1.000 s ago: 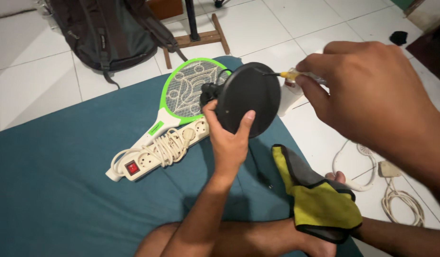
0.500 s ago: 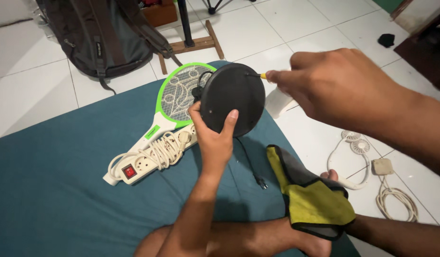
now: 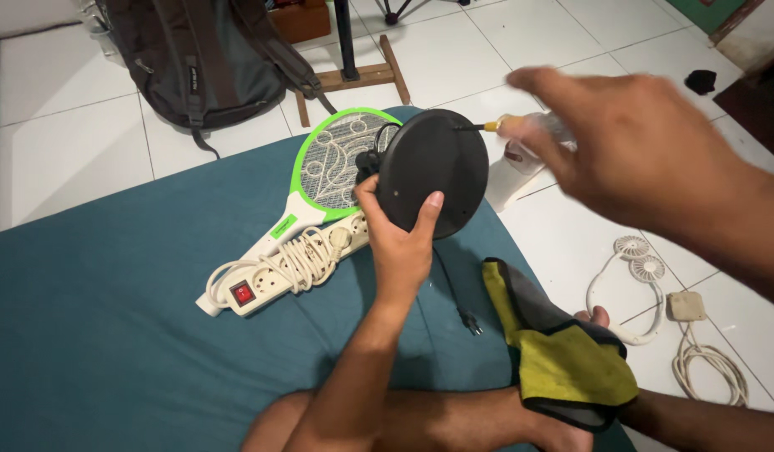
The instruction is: The person coils the cable of a power strip and sets it aside, then uses a screwdriver to unscrew and open the base of a small black electric lamp. They wipe the interior components with a cloth, then continue unscrewing and reassembling the lamp base.
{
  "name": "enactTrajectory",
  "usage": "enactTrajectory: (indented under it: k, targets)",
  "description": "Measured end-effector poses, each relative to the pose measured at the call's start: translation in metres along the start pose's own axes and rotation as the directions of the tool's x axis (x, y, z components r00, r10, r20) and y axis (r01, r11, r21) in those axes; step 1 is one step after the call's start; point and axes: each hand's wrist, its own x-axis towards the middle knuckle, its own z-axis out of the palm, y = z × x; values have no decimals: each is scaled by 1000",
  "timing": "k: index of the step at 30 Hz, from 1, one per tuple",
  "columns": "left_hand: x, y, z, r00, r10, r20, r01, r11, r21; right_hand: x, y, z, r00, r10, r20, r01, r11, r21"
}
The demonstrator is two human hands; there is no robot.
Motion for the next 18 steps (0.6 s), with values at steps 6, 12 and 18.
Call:
enactTrajectory:
  k: [6, 12, 18]
  targets:
    - [-1, -2, -1, 1000, 29, -9, -29, 999, 24, -2, -5, -4, 992, -110, -54, 112, 993, 32]
    - [0, -3, -1, 999, 45, -15, -45, 999, 24, 2, -8, -4, 999, 48, 5, -48, 997, -57]
    - [-1, -2, -2, 999, 35, -24, -34, 999, 29, -3, -9, -3, 995, -97, -22, 98, 994, 52]
